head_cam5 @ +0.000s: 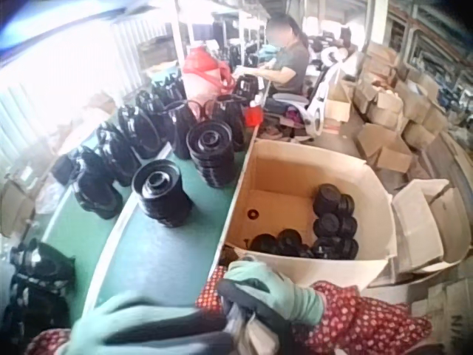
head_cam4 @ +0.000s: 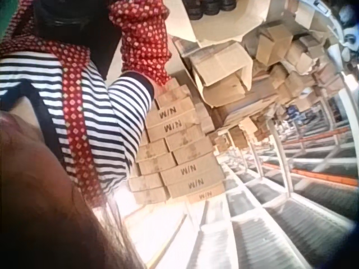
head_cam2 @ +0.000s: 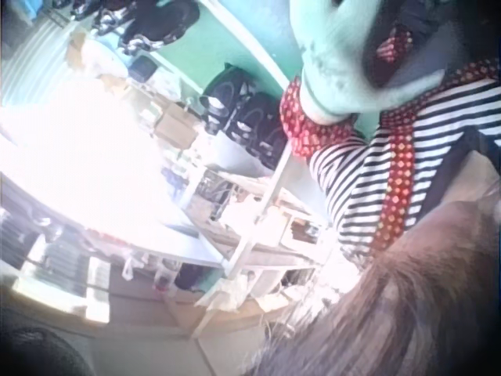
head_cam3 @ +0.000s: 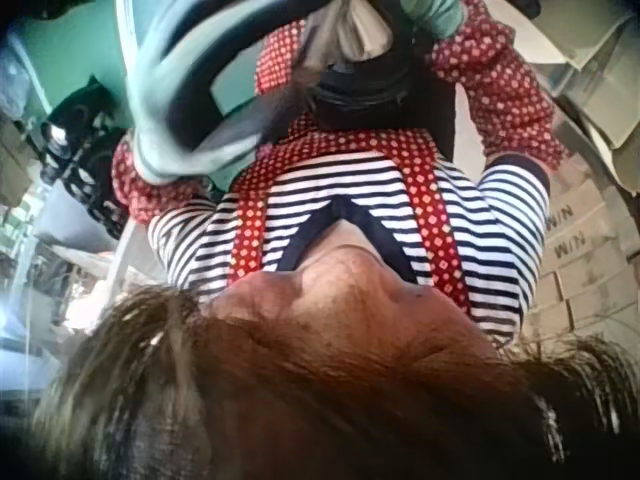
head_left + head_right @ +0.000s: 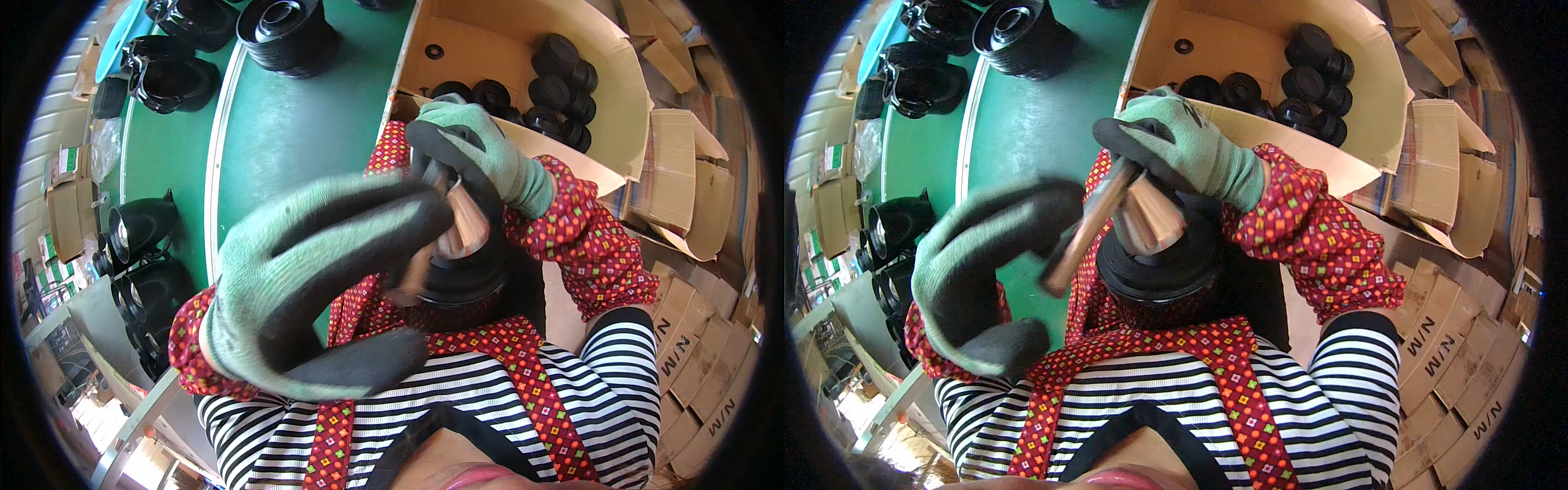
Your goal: The person assembles black plastic kettles by inserting a metal rod into the base and securing a lid. They repeatedly pick up kettle bodies and lids from a green workbench and a cardboard box, insert the rod, and place the assembled units back on the bench.
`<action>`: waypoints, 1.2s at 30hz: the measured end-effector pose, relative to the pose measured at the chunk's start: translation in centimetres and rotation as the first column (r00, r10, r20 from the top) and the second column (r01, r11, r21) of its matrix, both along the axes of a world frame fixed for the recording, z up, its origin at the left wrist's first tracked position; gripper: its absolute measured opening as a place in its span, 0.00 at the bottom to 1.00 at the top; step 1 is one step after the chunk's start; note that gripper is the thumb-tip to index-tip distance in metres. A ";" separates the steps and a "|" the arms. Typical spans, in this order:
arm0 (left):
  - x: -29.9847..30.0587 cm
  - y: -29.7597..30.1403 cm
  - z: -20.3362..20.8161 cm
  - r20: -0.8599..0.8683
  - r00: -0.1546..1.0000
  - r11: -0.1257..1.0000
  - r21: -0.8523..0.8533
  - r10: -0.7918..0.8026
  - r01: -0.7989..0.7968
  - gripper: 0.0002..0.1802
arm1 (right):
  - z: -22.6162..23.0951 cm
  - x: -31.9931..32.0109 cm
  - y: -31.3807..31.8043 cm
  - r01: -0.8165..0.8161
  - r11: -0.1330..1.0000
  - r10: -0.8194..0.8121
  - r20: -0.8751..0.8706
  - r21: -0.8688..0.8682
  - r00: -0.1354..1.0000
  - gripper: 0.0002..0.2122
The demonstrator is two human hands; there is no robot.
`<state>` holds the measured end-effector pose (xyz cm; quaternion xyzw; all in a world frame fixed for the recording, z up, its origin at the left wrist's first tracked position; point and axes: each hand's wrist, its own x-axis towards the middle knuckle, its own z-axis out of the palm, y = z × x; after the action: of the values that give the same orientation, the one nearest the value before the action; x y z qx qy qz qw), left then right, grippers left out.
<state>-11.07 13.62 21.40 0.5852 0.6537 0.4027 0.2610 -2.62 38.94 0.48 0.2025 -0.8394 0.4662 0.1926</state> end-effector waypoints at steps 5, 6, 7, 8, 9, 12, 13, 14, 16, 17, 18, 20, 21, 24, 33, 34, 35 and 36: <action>2.4 5.6 -5.0 0.017 0.963 0.950 0.167 -0.270 0.264 0.31 | -3.3 1.3 -1.6 -0.231 0.827 0.281 0.021 -0.513 0.960 0.17; 3.5 6.4 -5.1 -0.004 0.971 0.962 0.133 -0.240 0.239 0.30 | -3.0 1.4 -1.5 -0.248 0.802 0.320 0.040 -0.543 0.947 0.17; 5.1 7.2 -5.2 -0.027 0.977 0.973 0.099 -0.209 0.211 0.28 | -2.7 1.4 -1.4 -0.272 0.768 0.369 0.053 -0.580 0.928 0.17; 7.0 8.3 -6.2 -0.092 0.989 0.988 0.098 -0.112 0.121 0.26 | -2.4 1.6 -1.2 -0.287 0.737 0.410 0.066 -0.612 0.910 0.16; 8.5 9.5 -6.5 -0.193 0.980 0.999 0.003 -0.044 0.046 0.23 | -2.2 1.5 -1.2 -0.307 0.693 0.466 0.080 -0.653 0.881 0.16; 10.8 12.2 -5.3 -0.376 0.919 0.941 -0.339 -0.117 -0.019 0.27 | -0.8 1.2 -2.3 -0.369 0.540 0.630 0.073 -0.757 0.773 0.15; 11.4 12.4 -5.5 -0.425 0.901 0.930 -0.360 -0.089 -0.078 0.28 | -0.4 1.0 -3.1 -0.382 0.495 0.673 0.066 -0.781 0.736 0.15; 11.5 12.7 -5.6 -0.466 0.877 0.921 -0.383 -0.119 -0.079 0.29 | -0.4 1.1 -3.3 -0.383 0.453 0.697 0.052 -0.805 0.715 0.14; 11.7 12.7 -5.5 -0.475 0.867 0.919 -0.389 -0.150 -0.054 0.30 | -0.6 1.2 -3.9 -0.379 0.389 0.733 0.033 -0.839 0.680 0.13; 11.4 12.4 -5.5 -0.444 0.883 0.928 -0.373 -0.153 -0.027 0.30 | -0.9 1.2 -4.0 -0.377 0.366 0.742 0.022 -0.851 0.670 0.13; 11.2 12.1 -5.4 -0.413 0.897 0.935 -0.355 -0.157 0.000 0.31 | -1.1 1.3 -4.1 -0.368 0.345 0.747 0.016 -0.864 0.664 0.13; 11.1 11.3 -5.3 -0.338 0.934 0.963 -0.268 -0.118 0.025 0.31 | -2.3 1.5 -5.1 -0.334 0.303 0.746 0.004 -0.893 0.666 0.12; 11.3 10.9 -5.4 -0.308 0.948 0.975 -0.221 -0.085 0.015 0.31 | -2.6 1.7 -5.4 -0.322 0.287 0.750 0.003 -0.902 0.662 0.12; 11.3 10.7 -5.6 -0.289 0.956 0.988 -0.154 -0.044 -0.001 0.29 | -0.6 1.4 -4.9 -0.336 0.317 0.765 0.030 -0.887 0.643 0.09; 10.2 9.1 -6.4 -0.139 0.990 0.993 0.120 0.012 0.004 0.25 | 2.5 0.3 -2.7 -0.369 0.636 0.601 0.136 -0.678 0.787 0.11; 10.6 10.2 -6.3 -0.195 0.981 0.999 0.045 0.012 -0.003 0.28 | 2.5 -0.2 -3.0 -0.386 0.492 0.704 0.095 -0.781 0.704 0.13; 11.3 10.9 -7.0 -0.285 0.953 0.992 -0.037 0.102 -0.117 0.29 | 1.4 -1.1 -3.9 -0.435 0.386 0.790 0.048 -0.814 0.612 0.13; 11.5 11.2 -7.4 -0.300 0.945 0.982 -0.091 0.130 -0.164 0.30 | 0.1 -1.9 -4.7 -0.483 0.316 0.851 0.019 -0.817 0.525 0.13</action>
<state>0.43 24.86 13.96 0.5720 0.7490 0.2915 0.1638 -4.57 34.24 0.57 0.3331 -0.4251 0.8255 -0.1641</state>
